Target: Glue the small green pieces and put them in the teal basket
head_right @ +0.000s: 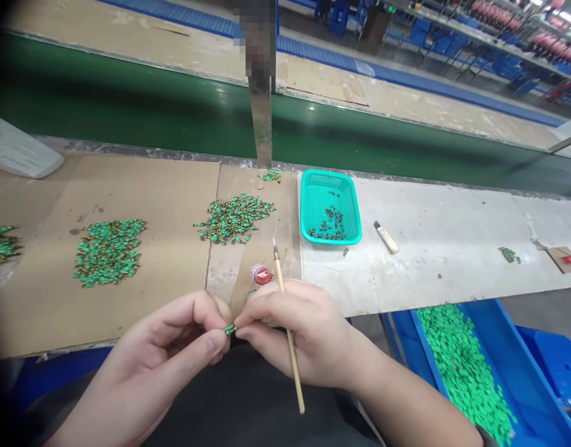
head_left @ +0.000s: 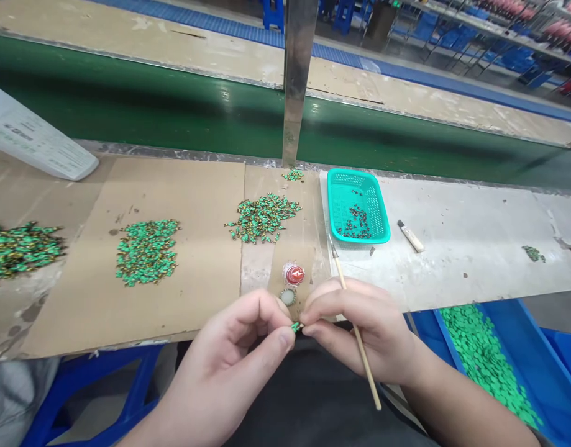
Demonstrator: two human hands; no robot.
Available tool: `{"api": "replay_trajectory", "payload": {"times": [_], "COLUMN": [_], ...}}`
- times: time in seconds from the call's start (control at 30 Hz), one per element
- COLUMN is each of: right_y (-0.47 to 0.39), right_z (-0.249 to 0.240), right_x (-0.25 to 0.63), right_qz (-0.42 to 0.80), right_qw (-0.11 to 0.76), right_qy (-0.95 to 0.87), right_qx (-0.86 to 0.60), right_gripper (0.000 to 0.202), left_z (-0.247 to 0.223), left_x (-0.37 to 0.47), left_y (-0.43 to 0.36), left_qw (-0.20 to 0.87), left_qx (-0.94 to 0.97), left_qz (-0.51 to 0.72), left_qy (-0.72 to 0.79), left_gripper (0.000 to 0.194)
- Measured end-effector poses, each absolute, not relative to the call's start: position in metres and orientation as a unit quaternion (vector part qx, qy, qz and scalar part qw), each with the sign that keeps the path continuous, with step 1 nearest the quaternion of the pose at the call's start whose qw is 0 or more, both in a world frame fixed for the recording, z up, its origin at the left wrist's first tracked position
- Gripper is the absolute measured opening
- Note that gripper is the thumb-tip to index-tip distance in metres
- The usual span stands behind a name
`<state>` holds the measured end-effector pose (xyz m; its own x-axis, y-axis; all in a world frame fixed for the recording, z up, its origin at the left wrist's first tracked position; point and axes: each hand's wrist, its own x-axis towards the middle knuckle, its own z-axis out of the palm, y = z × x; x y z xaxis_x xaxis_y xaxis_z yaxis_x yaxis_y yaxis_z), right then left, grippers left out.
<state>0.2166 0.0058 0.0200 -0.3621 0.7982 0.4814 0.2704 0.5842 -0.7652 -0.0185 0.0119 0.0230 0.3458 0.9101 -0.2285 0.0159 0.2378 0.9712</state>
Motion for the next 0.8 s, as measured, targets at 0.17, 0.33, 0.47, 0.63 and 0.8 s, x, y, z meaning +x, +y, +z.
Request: {"api": "replay_trajectory", "payload": {"times": [0.17, 0.33, 0.47, 0.63, 0.8], "right_y": [0.0033, 0.0026, 0.0024, 0.0021, 0.0019], "right_z": [0.0190, 0.0186, 0.0187, 0.0178, 0.0175], "right_x": [0.2169, 0.2168, 0.2149, 0.2142, 0.2144], "right_qz": [0.276, 0.275, 0.276, 0.273, 0.284], "right_qw": [0.449, 0.449, 0.443, 0.430, 0.432], "right_qy": [-0.775, -0.778, -0.785, -0.794, -0.793], "right_qx": [-0.349, -0.343, -0.335, -0.332, -0.324], "right_gripper": [0.007, 0.009, 0.009, 0.010, 0.011], "left_z": [0.0214, 0.0196, 0.0196, 0.0203, 0.0218], "left_x": [-0.0188, -0.0215, -0.0249, -0.0241, -0.0236], "left_y": [0.0113, 0.0091, 0.0071, 0.0082, 0.0094], "left_qw": [0.631, 0.633, 0.641, 0.641, 0.658], "left_qx": [0.521, 0.523, 0.526, 0.537, 0.529], "left_qz": [0.351, 0.346, 0.338, 0.337, 0.327], "left_qy": [0.455, 0.454, 0.445, 0.433, 0.425], "left_gripper": [0.020, 0.020, 0.022, 0.024, 0.026]}}
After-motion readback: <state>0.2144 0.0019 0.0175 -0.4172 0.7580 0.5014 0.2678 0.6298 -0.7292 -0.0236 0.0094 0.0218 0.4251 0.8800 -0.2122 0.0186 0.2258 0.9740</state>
